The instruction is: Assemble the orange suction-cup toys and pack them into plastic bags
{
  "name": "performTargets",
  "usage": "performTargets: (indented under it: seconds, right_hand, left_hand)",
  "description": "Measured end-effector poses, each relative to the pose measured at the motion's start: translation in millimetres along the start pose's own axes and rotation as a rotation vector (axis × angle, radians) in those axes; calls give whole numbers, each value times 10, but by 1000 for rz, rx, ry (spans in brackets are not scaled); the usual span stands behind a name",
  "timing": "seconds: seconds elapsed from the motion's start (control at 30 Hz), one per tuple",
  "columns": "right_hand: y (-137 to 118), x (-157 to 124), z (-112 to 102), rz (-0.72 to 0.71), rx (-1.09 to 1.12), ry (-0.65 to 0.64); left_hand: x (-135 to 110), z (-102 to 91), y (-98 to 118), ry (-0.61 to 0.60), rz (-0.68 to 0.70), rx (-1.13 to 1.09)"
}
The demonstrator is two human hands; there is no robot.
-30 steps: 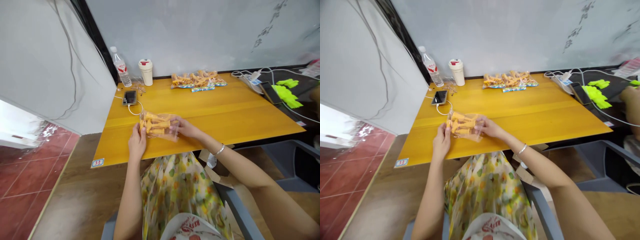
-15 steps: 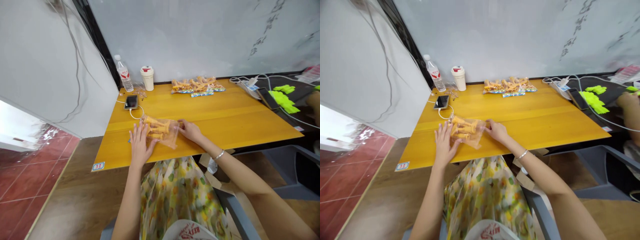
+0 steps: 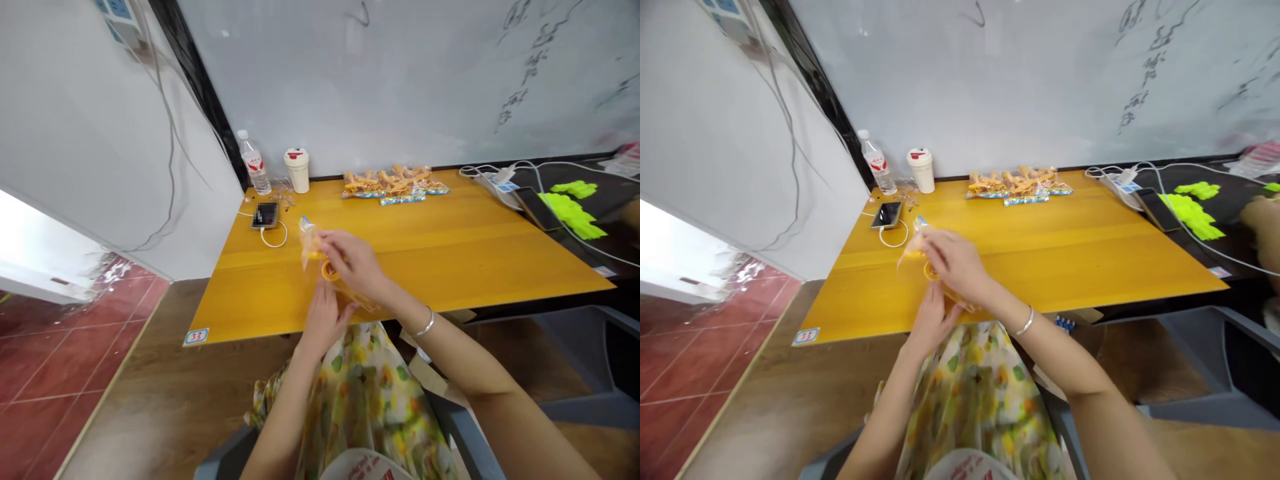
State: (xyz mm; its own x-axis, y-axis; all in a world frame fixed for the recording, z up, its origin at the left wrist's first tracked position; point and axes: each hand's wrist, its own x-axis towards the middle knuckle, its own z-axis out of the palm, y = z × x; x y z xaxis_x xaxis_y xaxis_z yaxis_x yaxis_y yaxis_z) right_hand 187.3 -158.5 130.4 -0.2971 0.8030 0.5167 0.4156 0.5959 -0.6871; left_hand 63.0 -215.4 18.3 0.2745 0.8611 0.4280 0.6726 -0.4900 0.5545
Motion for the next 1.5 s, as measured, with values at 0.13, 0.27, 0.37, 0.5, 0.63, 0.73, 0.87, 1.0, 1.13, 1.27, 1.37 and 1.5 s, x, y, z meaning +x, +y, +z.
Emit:
performTargets:
  seconds: [0.13,0.27,0.37,0.5,0.63,0.73,0.87,1.0,1.13,1.27,1.37,1.5]
  right_hand:
    - [24,-135,96,-253,-320,-286]
    - [295,-550,-64,-364,-421,-310]
    - [506,-973,-414,-336,-384,-191]
    - [754,-1417,-758,-180,-478,-97]
    - [830,-1577,-708,-152,-553,-149]
    - [798,-1539,-578,-208,-568,-136]
    - [772,-1458,-469,-239,-459,-161]
    - [765,-1459,-404,-208,-313,-172]
    - [730,-1476,-350,-186,-254,-169]
    - [721,-1484,-298,-92,-174,-50]
    - [726,-1490,-256,47,-114,80]
    - [694,-1473,-226,284,-28,169]
  left_hand:
    - [77,68,153,-148,5,-19]
    - [-264,-216,139,-268,108,-3]
    - [-632,-542,42,-193,118,-123]
    - [-788,-756,-66,110,-39,-119]
    - [-483,-571,-49,88,46,45]
    - [-199,-373,-9,30,121,59]
    - [-14,-284,-2,-8,92,36]
    - [1,-281,-21,2,31,96]
    - [5,-235,-44,60,-5,152]
    - [-44,-304,-71,4,46,125]
    - [-138,-412,-116,-128,117,118]
    - [-223,-454,-211,-108,117,11]
